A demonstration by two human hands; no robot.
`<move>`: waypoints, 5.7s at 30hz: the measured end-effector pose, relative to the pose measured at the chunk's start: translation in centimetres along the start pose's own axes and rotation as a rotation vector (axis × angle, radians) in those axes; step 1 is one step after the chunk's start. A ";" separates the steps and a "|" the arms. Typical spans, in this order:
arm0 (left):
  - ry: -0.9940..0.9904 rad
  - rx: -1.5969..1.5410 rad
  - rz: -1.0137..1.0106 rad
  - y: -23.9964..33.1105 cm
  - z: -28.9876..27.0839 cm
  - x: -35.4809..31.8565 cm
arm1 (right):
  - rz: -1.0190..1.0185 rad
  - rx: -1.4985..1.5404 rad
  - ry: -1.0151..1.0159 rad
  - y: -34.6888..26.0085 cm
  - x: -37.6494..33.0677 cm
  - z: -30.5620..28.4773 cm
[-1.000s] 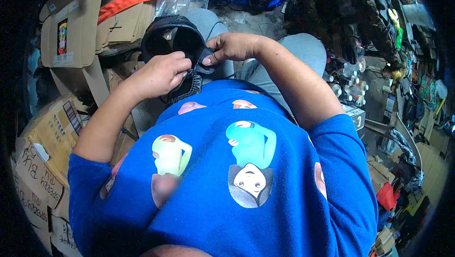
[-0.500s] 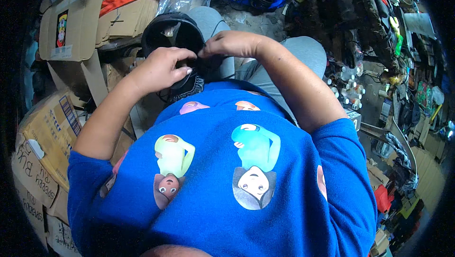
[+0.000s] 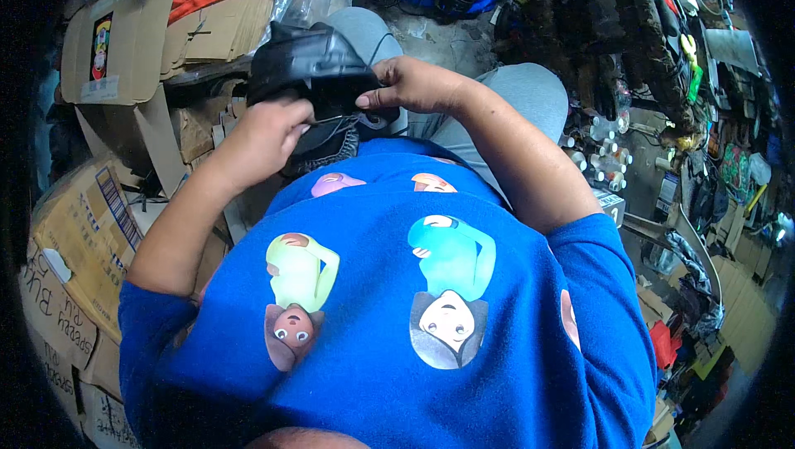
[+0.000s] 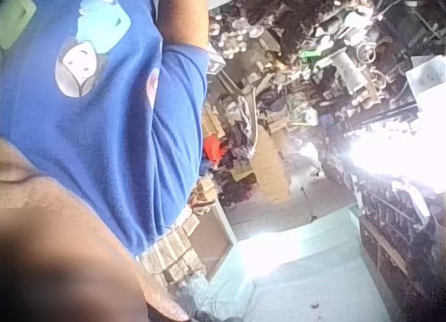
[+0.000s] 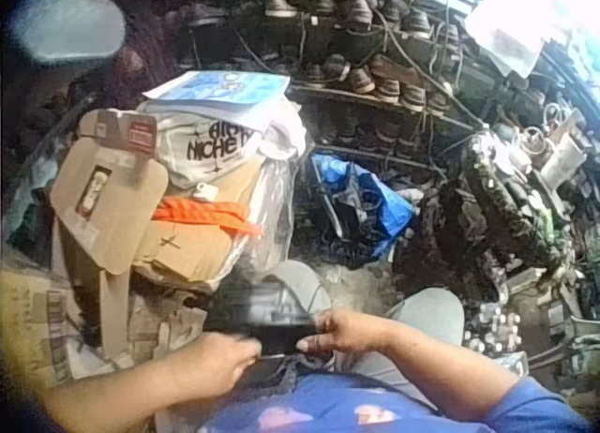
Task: Manually sewing or stitching a leather shoe component.
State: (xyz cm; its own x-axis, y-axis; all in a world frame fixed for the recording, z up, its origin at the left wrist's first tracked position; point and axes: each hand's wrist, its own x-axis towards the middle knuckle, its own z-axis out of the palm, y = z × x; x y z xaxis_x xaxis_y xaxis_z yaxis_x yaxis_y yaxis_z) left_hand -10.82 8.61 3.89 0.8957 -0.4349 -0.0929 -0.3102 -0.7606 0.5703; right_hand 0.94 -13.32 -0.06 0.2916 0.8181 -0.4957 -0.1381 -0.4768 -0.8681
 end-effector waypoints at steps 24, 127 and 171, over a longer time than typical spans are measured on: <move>0.029 -0.493 -0.259 -0.7 -0.7 1.5 | 0.006 0.170 -0.021 1.1 0.6 0.2; 0.154 -1.171 -0.296 -1.4 0.2 3.1 | -0.028 0.071 0.444 -4.3 -3.4 0.5; -0.299 -0.566 -0.327 -4.0 -1.2 8.9 | -0.147 -0.008 0.717 3.4 -9.9 -3.9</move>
State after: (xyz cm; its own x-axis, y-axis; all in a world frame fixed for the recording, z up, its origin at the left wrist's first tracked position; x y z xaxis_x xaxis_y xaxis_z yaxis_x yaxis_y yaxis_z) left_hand -1.23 8.38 1.70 0.7636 -0.4029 -0.5045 0.2444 -0.5429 0.8035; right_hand 1.29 -24.34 2.00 0.8550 0.4634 -0.2326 -0.0437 -0.3826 -0.9229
